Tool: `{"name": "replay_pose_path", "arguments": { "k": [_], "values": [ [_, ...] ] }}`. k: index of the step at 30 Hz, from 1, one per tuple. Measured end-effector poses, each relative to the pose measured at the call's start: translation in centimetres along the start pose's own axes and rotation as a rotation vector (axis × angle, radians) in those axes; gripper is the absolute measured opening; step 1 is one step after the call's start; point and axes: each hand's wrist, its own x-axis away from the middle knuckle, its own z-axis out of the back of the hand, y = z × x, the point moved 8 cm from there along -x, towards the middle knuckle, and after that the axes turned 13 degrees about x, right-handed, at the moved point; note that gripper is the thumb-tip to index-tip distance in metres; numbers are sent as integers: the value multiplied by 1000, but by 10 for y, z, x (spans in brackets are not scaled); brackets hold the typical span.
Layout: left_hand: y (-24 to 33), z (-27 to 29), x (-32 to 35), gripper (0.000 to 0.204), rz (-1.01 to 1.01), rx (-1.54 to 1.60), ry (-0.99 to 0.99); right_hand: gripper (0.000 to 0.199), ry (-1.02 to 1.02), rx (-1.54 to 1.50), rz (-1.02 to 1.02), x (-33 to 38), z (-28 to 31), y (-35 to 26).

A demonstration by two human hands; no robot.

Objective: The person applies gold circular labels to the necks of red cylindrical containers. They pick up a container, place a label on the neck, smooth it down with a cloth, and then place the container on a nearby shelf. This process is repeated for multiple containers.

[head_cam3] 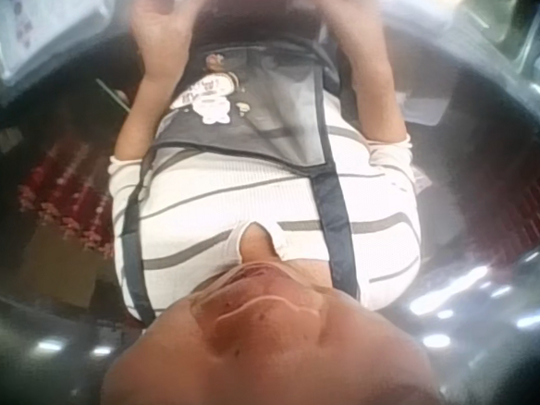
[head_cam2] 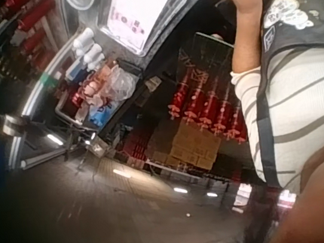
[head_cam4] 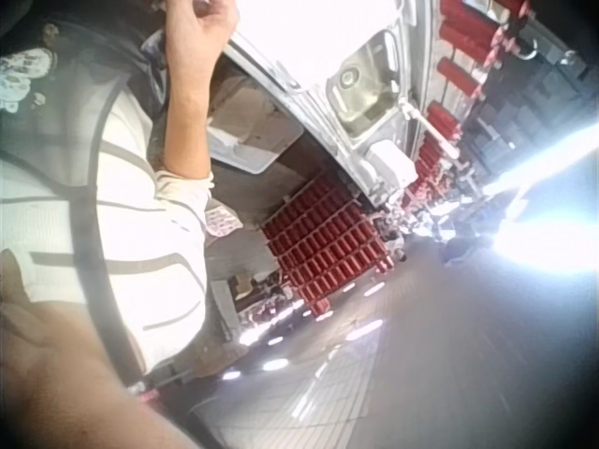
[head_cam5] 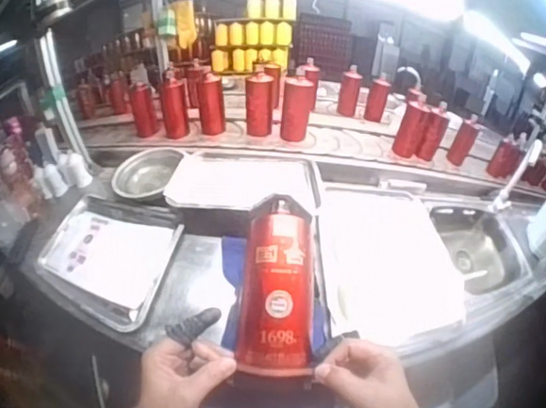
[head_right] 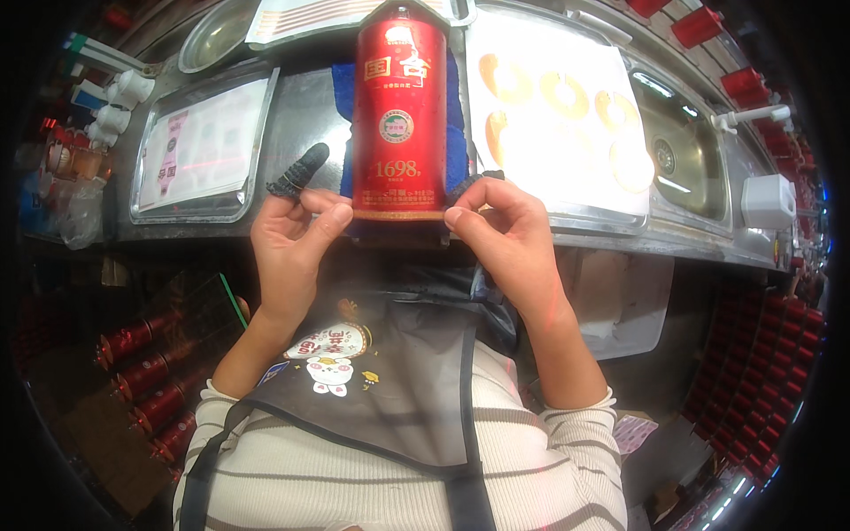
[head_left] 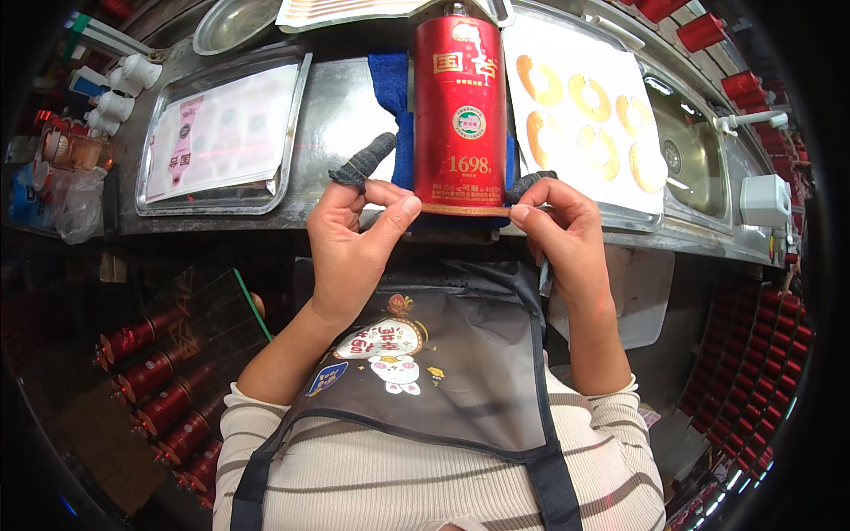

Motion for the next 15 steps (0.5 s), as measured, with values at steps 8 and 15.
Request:
{"name": "replay_pose_path", "arguments": {
  "k": [8,15],
  "values": [
    [0,-1,0,13,1,0,8,11,30,-17,25,-1,-1,-3],
    [-1,2,-1,9,-15,-7,9,11,46,-10,47,-2,-5,-4]
  ]
}}
